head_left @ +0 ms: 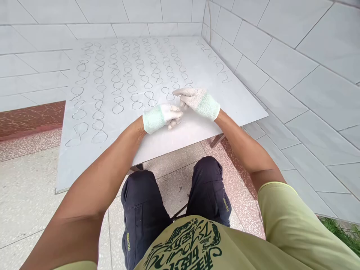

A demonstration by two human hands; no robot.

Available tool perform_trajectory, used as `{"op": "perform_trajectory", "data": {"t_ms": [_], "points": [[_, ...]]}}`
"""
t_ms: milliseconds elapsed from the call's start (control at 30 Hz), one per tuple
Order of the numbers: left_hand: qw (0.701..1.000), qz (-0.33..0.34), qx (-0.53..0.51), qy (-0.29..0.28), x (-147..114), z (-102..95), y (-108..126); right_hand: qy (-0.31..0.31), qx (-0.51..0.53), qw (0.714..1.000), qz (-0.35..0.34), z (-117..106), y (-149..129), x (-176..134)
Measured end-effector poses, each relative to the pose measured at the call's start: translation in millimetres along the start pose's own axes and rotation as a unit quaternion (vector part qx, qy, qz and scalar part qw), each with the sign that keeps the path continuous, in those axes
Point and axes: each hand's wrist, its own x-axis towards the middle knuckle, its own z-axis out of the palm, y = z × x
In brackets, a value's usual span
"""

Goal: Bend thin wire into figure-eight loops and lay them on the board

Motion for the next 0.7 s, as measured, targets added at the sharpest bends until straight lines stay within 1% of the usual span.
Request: {"op": "perform_trajectory", "data": {"t_ms": [100,167,233,333,433,500,600,700], "points": [[1.0,0.024,-0.003,-0.01,5,-5.1,-7,0.012,-0.02,1.0,-0.005,2,3,0],[0.999,0.04,-0.015,-0.031,7,-8.6,-12,0.007,-0.039,0.999,-0.011,1,2,-1],[0.997,0.051,-0.027,-0.042,8,-11.3,-15,-0.005,-0.051,0.999,-0.002,0,-1,-1],[0.997,0.051,-0.033,-0.052,7,-13.6,-15,-0.02,-0.063,0.998,0.017,-4,-5,-1],[0.997,0.044,-0.018,-0.063,5,-13.7,-14,-0.041,-0.117,0.992,-0.007,-8,-8,-1],[0.997,0.04,-0.012,-0.062,4,-12.6,-13,-0.061,-0.161,0.985,-0.031,-9,-10,-2],[0.998,0.03,-0.003,-0.056,4,-9.9,-12,-0.071,-0.208,0.974,-0.05,-11,-16,-6],[0.998,0.037,0.02,-0.035,3,-7.3,-12,-0.059,-0.194,0.978,-0.043,-15,-18,-8]]}}
